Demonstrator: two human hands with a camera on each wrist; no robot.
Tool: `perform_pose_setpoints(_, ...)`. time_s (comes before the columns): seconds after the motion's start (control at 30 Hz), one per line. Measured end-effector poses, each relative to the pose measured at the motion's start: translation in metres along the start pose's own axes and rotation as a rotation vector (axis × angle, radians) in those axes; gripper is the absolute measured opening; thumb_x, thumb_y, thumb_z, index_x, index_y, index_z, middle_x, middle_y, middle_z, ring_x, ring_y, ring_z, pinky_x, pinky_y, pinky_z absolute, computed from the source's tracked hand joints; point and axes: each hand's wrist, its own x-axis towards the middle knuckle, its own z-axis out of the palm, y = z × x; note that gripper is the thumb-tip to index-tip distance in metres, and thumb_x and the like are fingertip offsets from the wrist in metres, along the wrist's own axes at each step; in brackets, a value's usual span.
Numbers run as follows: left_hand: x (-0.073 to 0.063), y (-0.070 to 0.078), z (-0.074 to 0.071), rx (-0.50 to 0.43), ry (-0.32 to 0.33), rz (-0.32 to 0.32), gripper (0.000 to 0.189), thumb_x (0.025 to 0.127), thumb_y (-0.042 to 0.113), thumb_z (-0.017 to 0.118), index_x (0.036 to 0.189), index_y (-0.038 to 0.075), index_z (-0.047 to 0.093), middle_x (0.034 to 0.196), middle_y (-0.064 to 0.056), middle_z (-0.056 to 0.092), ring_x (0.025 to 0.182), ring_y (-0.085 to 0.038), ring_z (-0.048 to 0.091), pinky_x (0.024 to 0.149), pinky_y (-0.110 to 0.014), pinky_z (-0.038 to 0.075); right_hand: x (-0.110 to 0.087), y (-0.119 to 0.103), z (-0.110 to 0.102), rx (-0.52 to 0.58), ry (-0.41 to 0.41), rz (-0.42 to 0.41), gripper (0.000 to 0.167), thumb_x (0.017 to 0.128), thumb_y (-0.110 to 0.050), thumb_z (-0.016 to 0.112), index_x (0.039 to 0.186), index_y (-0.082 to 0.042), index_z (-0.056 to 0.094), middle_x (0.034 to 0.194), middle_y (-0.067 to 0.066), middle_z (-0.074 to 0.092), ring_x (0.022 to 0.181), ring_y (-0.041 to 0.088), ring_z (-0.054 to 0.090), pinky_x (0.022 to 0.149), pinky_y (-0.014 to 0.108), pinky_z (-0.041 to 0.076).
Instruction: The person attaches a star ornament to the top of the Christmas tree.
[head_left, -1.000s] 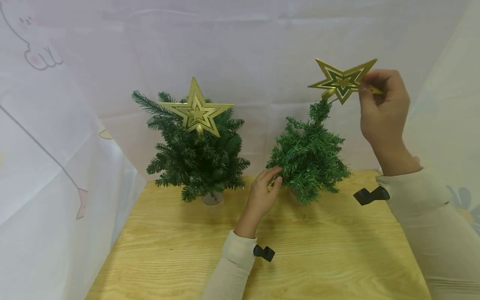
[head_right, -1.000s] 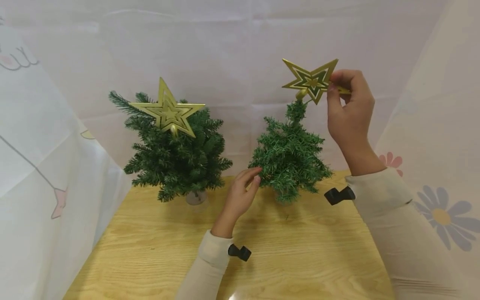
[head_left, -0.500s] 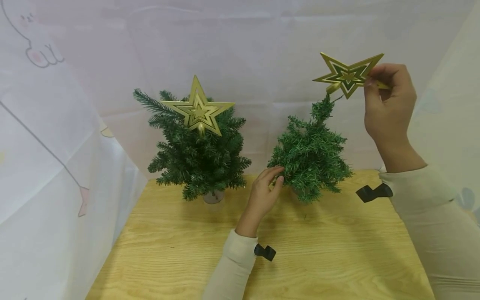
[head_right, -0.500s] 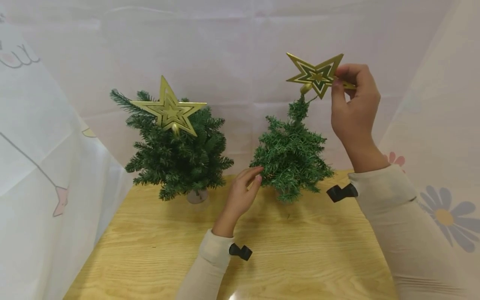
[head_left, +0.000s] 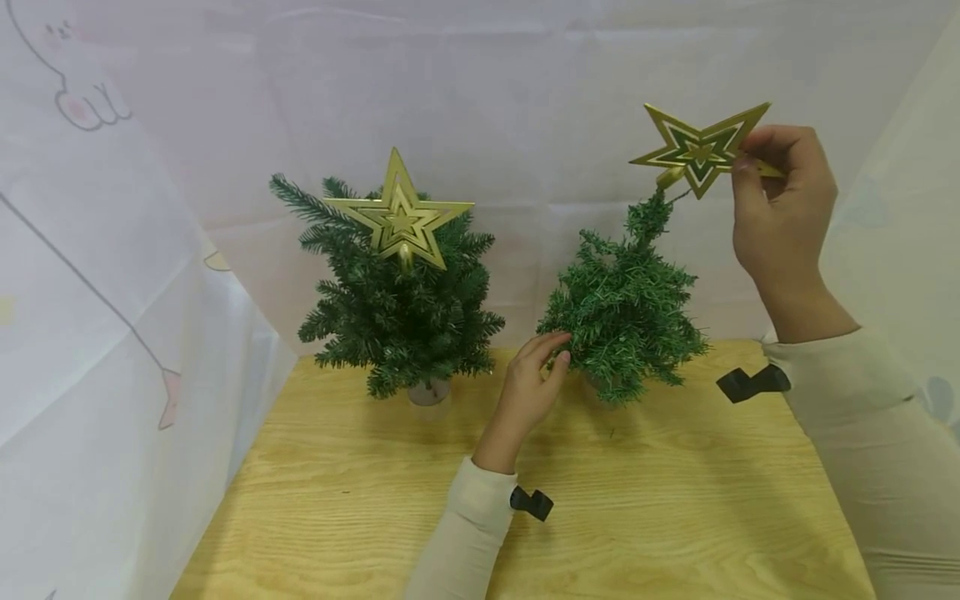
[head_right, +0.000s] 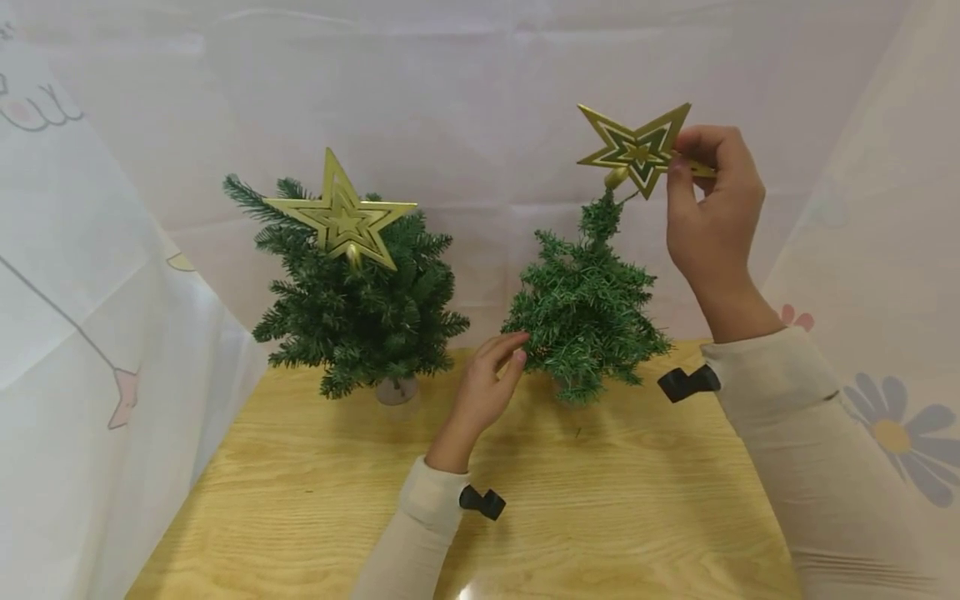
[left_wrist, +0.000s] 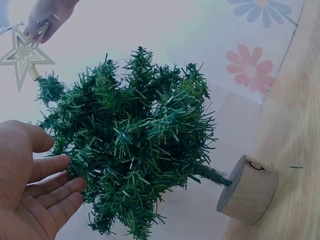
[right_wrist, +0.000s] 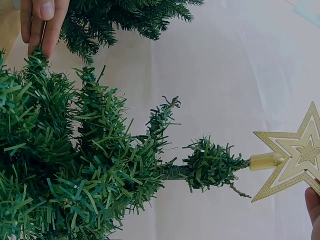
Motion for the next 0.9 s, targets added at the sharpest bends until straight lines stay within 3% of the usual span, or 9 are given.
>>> perform_pose_setpoints(0.07, 0.000, 0.000, 0.001, -0.007, 0.003, -0.005, 0.040, 0.105, 0.033, 0.046, 0.141, 0.017, 0.053, 0.145, -0.006, 0.046, 0.130, -0.015, 0.045, 0.101, -0.034, 0.045, 0.000, -0.004, 0.000, -0.002, -0.006, -0.004, 0.017, 0.097, -0.001, 0.052, 0.106, -0.007, 0.065, 0.100, -0.015, 0.058, 0.096, 0.015, 0.061, 0.079, 0.020, 0.049)
perform_pose_setpoints(0.3, 0.001, 0.000, 0.000, 0.009, 0.006, 0.002, 0.040, 0.105, 0.031, 0.047, 0.141, 0.016, 0.053, 0.145, -0.007, 0.047, 0.131, -0.016, 0.044, 0.100, -0.034, 0.046, 0.000, -0.035, 0.002, 0.006, 0.002, 0.138, 0.017, 0.097, 0.000, 0.052, 0.107, -0.001, 0.065, 0.097, -0.007, 0.059, 0.095, 0.014, 0.060, 0.076, 0.019, 0.046)
perform_pose_setpoints(0.7, -0.001, 0.001, 0.000, 0.021, 0.006, 0.012, 0.046, 0.104, 0.042, 0.041, 0.141, 0.015, 0.053, 0.145, -0.006, 0.047, 0.130, -0.017, 0.045, 0.098, -0.035, 0.048, 0.011, -0.029, 0.001, -0.102, -0.044, 0.131, 0.019, 0.097, 0.000, 0.050, 0.108, -0.001, 0.065, 0.094, -0.016, 0.057, 0.093, 0.008, 0.060, 0.074, 0.017, 0.045)
perform_pose_setpoints(0.9, -0.001, 0.001, 0.000, 0.024, 0.005, 0.011, 0.045, 0.105, 0.041, 0.041, 0.142, 0.017, 0.052, 0.145, -0.006, 0.046, 0.131, -0.017, 0.045, 0.098, -0.036, 0.048, 0.022, -0.011, -0.001, -0.165, -0.076, 0.092, 0.020, 0.097, -0.003, 0.051, 0.109, -0.003, 0.066, 0.094, -0.019, 0.057, 0.091, 0.003, 0.059, 0.073, 0.016, 0.044)
